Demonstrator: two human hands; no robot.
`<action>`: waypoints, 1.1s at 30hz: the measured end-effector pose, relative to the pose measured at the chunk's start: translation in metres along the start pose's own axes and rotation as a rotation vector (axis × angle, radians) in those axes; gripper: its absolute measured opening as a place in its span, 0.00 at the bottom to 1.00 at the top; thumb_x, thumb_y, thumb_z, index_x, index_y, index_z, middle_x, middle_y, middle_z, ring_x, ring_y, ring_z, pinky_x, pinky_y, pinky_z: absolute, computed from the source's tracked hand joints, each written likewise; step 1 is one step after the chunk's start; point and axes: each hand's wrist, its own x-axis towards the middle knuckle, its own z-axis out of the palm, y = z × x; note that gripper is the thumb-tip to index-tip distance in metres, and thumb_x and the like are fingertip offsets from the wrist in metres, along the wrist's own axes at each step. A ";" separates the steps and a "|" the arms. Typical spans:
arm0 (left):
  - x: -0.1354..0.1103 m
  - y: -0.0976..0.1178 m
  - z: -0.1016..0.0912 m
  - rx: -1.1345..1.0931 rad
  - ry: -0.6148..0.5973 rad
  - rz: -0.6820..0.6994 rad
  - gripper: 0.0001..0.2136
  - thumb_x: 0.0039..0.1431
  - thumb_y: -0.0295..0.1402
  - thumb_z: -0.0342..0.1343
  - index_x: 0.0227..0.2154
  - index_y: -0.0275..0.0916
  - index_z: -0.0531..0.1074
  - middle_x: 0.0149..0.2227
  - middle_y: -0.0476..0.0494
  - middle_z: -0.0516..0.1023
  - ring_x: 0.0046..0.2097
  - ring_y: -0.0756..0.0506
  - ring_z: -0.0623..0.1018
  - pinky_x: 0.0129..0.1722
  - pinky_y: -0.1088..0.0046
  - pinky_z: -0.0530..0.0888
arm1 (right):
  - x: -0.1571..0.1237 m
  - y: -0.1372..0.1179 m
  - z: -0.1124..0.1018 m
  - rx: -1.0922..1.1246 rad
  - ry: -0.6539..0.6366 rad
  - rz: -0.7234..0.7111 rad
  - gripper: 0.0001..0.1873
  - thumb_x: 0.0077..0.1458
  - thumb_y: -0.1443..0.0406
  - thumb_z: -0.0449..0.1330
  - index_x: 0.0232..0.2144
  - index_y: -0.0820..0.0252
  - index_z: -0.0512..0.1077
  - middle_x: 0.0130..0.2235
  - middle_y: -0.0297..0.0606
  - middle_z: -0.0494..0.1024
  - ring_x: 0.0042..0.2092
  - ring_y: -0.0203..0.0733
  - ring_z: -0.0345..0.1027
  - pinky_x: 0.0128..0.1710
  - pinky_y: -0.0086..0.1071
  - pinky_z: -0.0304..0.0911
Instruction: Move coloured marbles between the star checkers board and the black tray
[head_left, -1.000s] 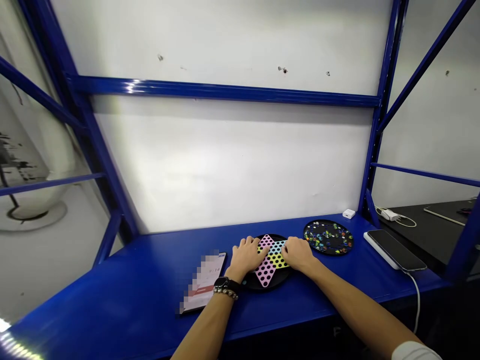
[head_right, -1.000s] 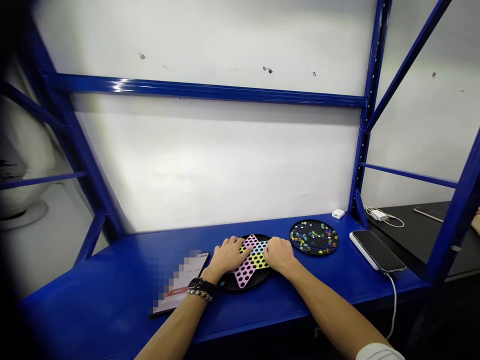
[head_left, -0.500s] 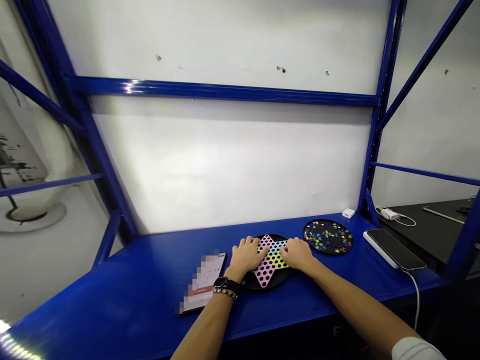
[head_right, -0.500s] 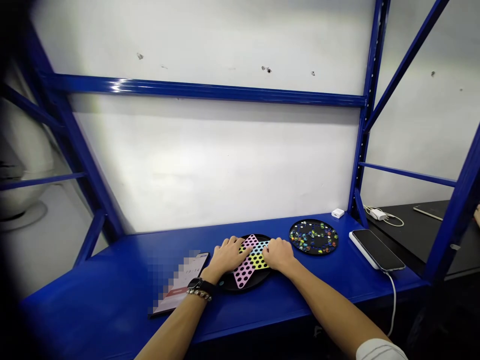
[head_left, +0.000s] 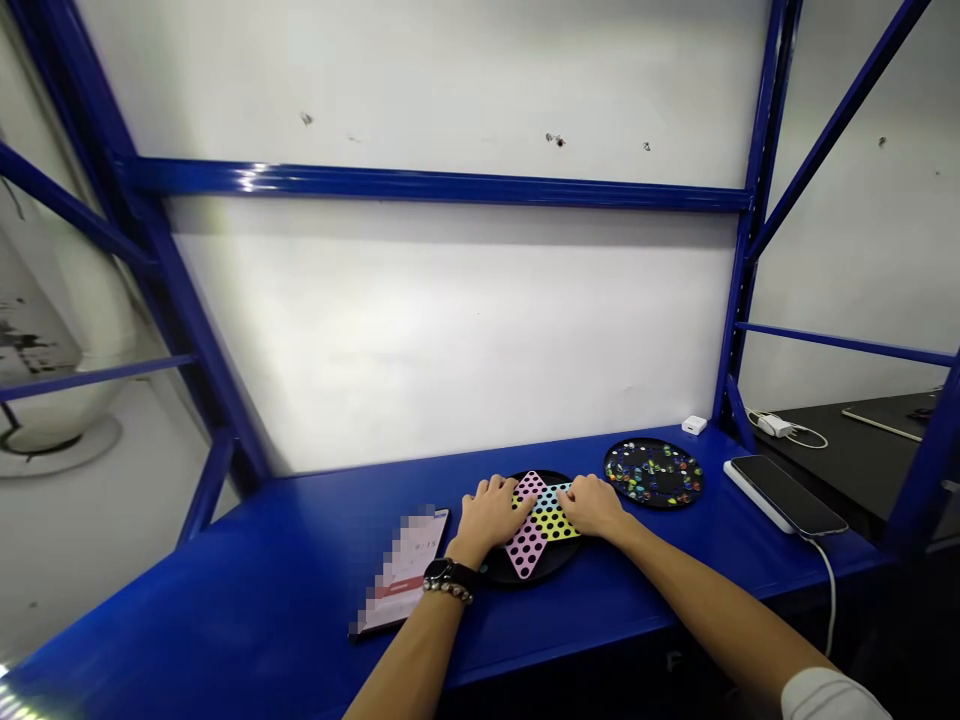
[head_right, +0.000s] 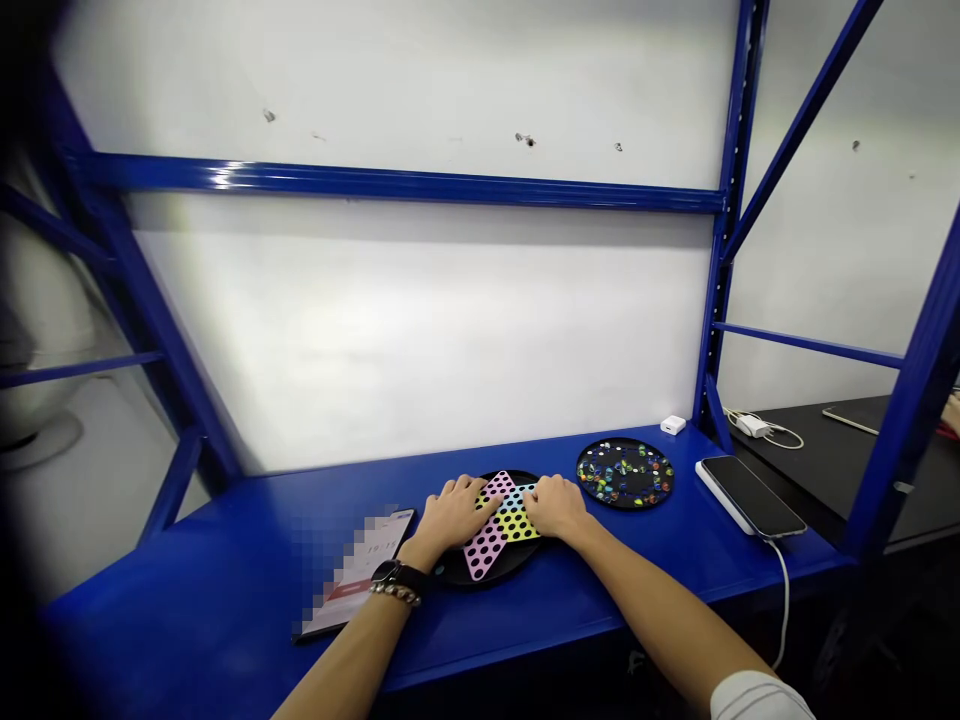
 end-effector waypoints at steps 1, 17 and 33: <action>0.000 0.000 0.000 0.002 0.000 0.000 0.26 0.64 0.50 0.41 0.56 0.42 0.69 0.57 0.33 0.71 0.58 0.33 0.68 0.53 0.51 0.65 | 0.000 0.000 -0.001 0.003 -0.004 -0.001 0.25 0.65 0.55 0.47 0.28 0.59 0.78 0.35 0.47 0.82 0.39 0.47 0.77 0.38 0.32 0.63; 0.003 -0.004 0.002 -0.003 0.010 0.005 0.26 0.63 0.50 0.41 0.55 0.40 0.70 0.56 0.32 0.71 0.57 0.33 0.69 0.53 0.49 0.66 | -0.001 -0.001 0.001 -0.067 -0.036 -0.096 0.29 0.63 0.49 0.49 0.22 0.58 0.79 0.30 0.46 0.82 0.35 0.45 0.76 0.36 0.31 0.63; 0.000 -0.003 -0.002 -0.024 -0.017 0.003 0.28 0.64 0.51 0.40 0.56 0.39 0.70 0.57 0.32 0.71 0.58 0.32 0.68 0.53 0.48 0.66 | 0.015 0.019 -0.017 0.141 0.143 0.053 0.42 0.66 0.43 0.36 0.19 0.58 0.76 0.24 0.44 0.78 0.29 0.44 0.73 0.30 0.31 0.57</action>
